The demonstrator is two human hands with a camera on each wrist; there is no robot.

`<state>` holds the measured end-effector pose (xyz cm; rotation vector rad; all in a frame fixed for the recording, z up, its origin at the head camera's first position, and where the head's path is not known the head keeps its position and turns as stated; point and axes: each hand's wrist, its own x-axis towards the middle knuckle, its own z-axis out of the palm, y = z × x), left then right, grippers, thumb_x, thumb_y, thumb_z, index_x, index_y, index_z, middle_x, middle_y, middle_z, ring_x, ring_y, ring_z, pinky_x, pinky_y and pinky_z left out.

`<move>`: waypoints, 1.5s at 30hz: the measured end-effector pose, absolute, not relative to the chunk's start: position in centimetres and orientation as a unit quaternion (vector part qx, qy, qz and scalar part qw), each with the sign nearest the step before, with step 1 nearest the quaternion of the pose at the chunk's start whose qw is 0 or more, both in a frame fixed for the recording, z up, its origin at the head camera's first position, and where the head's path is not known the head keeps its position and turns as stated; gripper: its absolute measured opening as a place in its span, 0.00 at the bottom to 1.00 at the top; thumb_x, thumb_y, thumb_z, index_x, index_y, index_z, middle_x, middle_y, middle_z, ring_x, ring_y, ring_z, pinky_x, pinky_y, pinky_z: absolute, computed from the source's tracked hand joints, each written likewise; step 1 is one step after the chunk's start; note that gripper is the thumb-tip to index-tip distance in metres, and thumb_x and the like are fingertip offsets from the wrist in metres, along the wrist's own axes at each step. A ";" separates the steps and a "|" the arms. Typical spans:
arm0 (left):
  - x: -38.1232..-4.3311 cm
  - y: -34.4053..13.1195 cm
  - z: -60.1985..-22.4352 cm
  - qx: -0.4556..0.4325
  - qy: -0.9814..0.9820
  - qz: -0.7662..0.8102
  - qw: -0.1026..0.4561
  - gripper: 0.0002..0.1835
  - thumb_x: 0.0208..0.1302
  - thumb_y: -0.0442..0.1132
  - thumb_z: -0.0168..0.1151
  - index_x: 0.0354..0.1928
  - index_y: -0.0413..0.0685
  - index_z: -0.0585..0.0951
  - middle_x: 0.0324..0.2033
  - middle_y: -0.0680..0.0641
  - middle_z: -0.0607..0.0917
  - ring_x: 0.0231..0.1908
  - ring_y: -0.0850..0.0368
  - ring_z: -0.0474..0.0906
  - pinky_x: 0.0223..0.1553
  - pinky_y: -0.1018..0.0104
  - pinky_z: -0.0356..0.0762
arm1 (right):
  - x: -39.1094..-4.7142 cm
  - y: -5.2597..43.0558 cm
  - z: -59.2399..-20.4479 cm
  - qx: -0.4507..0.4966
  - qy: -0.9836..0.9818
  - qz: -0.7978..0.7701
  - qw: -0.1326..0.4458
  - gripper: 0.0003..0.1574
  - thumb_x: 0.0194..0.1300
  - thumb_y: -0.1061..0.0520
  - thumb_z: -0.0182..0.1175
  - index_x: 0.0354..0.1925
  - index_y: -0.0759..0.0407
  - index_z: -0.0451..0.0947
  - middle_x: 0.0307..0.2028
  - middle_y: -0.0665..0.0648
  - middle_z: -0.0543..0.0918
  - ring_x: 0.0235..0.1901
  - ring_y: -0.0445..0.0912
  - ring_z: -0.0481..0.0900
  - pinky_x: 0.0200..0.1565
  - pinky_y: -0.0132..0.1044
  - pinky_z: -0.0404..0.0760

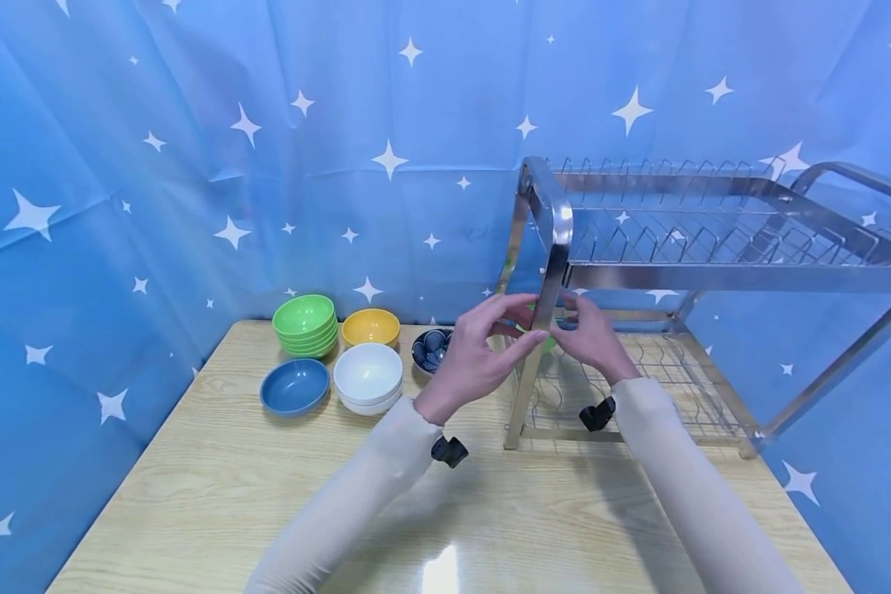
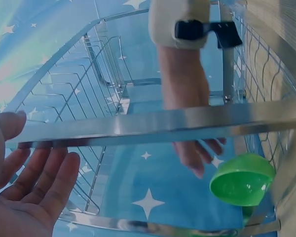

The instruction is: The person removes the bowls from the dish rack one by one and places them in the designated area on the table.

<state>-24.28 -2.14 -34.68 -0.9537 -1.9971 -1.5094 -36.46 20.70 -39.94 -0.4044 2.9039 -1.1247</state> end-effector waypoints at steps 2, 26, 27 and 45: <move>-24.3 -2.0 -34.6 -0.341 -0.725 -0.551 0.235 0.21 0.70 0.36 0.67 0.63 0.42 0.78 0.44 0.44 0.85 0.45 0.56 0.84 0.46 0.70 0.87 | -37.1 20.7 -40.4 -0.121 0.923 -0.365 0.024 0.54 0.72 0.36 0.58 0.81 0.60 0.48 0.75 0.72 0.63 0.70 0.68 0.68 0.65 0.64 0.75; -24.5 -1.0 -35.0 -0.334 -0.738 -0.543 0.220 0.11 0.71 0.33 0.64 0.53 0.40 0.79 0.38 0.44 0.84 0.37 0.60 0.80 0.37 0.73 0.84 | -37.0 20.5 -43.7 -0.064 0.920 -0.386 0.005 0.37 0.68 0.31 0.59 0.53 0.61 0.79 0.44 0.64 0.82 0.39 0.53 0.77 0.37 0.39 0.76; -24.5 -1.0 -35.0 -0.333 -0.739 -0.543 0.219 0.11 0.71 0.33 0.64 0.53 0.40 0.79 0.38 0.44 0.84 0.37 0.60 0.80 0.37 0.73 0.84 | -36.9 20.5 -43.7 -0.066 0.921 -0.383 0.001 0.36 0.68 0.31 0.59 0.53 0.61 0.79 0.44 0.64 0.81 0.39 0.53 0.77 0.37 0.38 0.76; -24.9 -1.3 -34.9 -0.330 -0.734 -0.553 0.216 0.11 0.71 0.34 0.64 0.52 0.40 0.79 0.38 0.44 0.85 0.37 0.61 0.81 0.37 0.71 0.85 | -36.0 21.3 -41.5 -0.075 0.926 -0.363 -0.072 0.47 0.67 0.40 0.65 0.71 0.67 0.67 0.58 0.69 0.80 0.53 0.60 0.82 0.53 0.53 0.84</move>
